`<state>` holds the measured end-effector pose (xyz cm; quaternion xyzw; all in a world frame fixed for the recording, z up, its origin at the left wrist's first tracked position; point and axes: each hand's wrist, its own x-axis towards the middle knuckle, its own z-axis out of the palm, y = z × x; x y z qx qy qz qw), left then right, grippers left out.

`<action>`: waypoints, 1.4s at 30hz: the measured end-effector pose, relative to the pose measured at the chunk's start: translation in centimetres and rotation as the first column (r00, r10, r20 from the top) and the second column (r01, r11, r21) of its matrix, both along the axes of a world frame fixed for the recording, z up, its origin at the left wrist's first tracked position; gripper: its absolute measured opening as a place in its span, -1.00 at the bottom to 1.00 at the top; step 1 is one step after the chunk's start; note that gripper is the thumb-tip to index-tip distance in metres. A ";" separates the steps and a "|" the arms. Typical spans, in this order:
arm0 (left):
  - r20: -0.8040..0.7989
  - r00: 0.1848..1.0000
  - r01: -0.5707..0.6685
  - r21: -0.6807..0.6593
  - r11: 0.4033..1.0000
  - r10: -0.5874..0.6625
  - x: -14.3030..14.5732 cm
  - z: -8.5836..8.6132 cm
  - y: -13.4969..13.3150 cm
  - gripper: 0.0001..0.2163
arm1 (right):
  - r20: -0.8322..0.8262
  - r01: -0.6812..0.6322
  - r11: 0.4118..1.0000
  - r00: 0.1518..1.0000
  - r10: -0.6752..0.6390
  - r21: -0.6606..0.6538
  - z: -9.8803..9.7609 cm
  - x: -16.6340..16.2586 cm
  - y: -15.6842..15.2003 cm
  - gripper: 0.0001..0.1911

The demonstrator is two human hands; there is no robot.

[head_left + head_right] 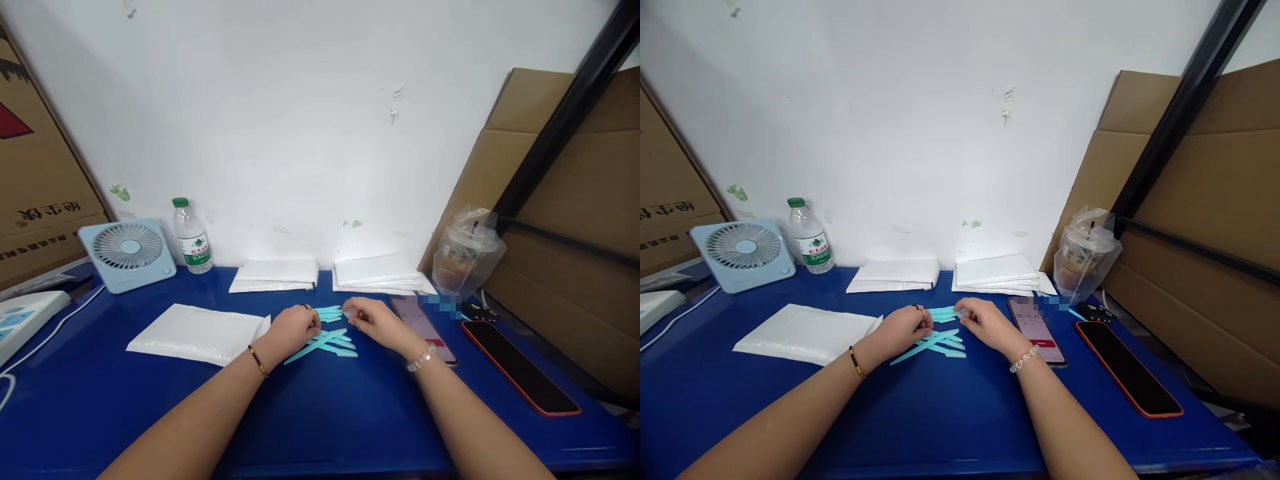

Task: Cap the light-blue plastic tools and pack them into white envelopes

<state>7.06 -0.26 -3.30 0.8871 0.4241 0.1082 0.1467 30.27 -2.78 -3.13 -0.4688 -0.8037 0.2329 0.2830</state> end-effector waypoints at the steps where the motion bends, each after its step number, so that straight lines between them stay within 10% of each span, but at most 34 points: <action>1: -0.006 1.000 -0.011 -0.012 1.000 0.011 0.0 0.1 -0.1 -0.90 | -0.078 0.018 0.999 0.997 -0.021 -0.037 0.0 0.0 0.0 -0.83; 11: 0.201 0.966 -0.131 -0.162 0.978 0.162 -0.7 0.5 0.9 -0.81 | -0.584 0.109 0.945 0.762 -0.279 -0.309 1.1 -0.3 0.2 -0.69; 42: 0.310 0.932 -0.117 -0.231 0.966 0.187 -1.2 0.1 1.6 -0.73 | -0.582 0.122 0.972 0.783 -0.217 -0.199 1.4 0.0 0.0 -0.71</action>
